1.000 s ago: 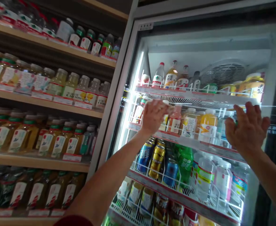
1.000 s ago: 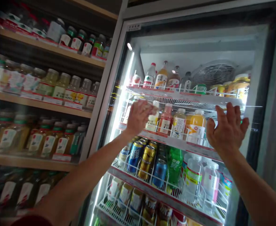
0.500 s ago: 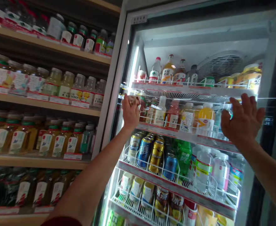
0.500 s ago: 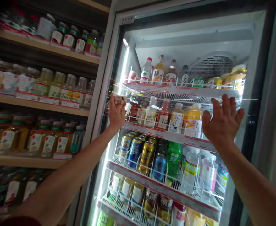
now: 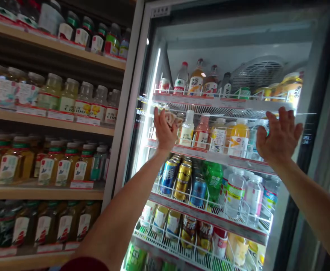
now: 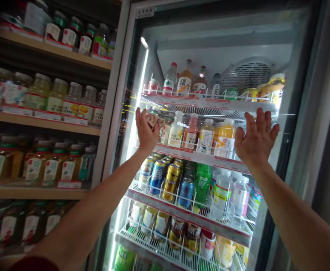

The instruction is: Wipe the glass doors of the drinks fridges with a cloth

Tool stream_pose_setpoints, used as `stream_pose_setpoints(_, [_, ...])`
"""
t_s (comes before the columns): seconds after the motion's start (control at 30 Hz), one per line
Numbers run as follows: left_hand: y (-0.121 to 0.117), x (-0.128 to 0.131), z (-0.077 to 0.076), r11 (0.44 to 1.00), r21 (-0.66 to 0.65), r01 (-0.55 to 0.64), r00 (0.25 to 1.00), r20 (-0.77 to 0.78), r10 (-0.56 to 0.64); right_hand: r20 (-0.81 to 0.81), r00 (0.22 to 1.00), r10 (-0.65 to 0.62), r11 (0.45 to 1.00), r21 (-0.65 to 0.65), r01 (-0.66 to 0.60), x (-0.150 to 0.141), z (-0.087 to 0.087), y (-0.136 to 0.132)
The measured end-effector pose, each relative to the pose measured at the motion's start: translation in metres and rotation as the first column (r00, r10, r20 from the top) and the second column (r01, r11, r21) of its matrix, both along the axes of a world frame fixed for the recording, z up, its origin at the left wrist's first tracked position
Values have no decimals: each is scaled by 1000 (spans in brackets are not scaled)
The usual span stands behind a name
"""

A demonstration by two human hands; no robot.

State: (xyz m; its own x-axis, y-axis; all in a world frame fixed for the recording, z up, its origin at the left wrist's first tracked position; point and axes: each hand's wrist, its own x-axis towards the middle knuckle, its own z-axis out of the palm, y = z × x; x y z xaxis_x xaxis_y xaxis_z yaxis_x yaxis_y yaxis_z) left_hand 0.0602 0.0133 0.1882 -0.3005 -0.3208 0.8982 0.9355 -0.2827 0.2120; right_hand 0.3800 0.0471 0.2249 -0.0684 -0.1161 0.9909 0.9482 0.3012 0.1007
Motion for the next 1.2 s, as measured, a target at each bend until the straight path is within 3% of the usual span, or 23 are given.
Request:
stream_pose_setpoints(0.07, [1,-22,4,1000,-24,-11,1000,3,11,3,1000,3,1000,-11,-3,0,0,0])
stream_pose_setpoints(0.13, [4,-27,6,998,-64,-11,999,-37,9,-5,1000,15,1000,-14,-15,0,0,0])
stream_pose_setpoints(0.23, [9,9,-5,989,-140,-40,969,-245,5,-16,999,48,999,-6,-48,0,0,1])
stream_pose_setpoints(0.33, [10,55,-27,974,-178,-144,814,-580,15,-4,998,68,998,3,-68,1,-1,2])
stream_pose_setpoints(0.4, [7,57,-36,964,-190,-185,762,-647,18,-2,997,78,997,2,-78,2,-1,2])
stream_pose_setpoints(0.47, [3,33,-36,964,-197,-177,836,-547,41,-3,996,85,996,-3,-85,2,-2,3])
stream_pose_setpoints(0.53, [0,5,-30,975,-181,-131,951,-299,73,1,997,83,997,1,-83,2,-1,3])
stream_pose_setpoints(0.6, [1,-5,-26,983,-158,-88,992,-107,72,10,997,74,997,4,-74,1,0,4])
stream_pose_setpoints(0.67, [5,9,-28,985,-148,-89,983,-173,63,12,998,64,998,-1,-64,0,0,3])
stream_pose_setpoints(0.73, [9,29,-33,982,-147,-117,899,-436,42,13,998,60,998,-6,-60,1,-3,1])
stream_pose_setpoints(0.8, [8,32,-34,979,-152,-133,843,-537,31,18,999,50,999,-13,-50,1,-10,-3])
stream_pose_setpoints(0.83, [6,24,-31,981,-151,-121,859,-511,28,19,999,40,999,-19,-40,1,-16,-5])
stream_pose_setpoints(0.93, [0,-10,-18,993,-91,-73,975,-217,51,9,1000,16,998,-64,-16,-2,-36,-9])
stream_pose_setpoints(1.03, [3,0,-19,994,-80,-69,982,-182,54,7,1000,11,995,-96,-10,-7,-49,-9])
stream_pose_setpoints(1.1, [7,32,-34,990,-103,-94,914,-402,45,2,1000,12,996,-90,-12,-8,-51,-9])
stream_pose_setpoints(1.17, [8,53,-52,981,-141,-132,728,-686,-1,-5,1000,15,997,-82,-15,-7,-51,-9])
stream_pose_setpoints(1.2, [6,53,-59,981,-138,-139,687,-727,-5,-5,1000,12,997,-79,-13,-7,-50,-9])
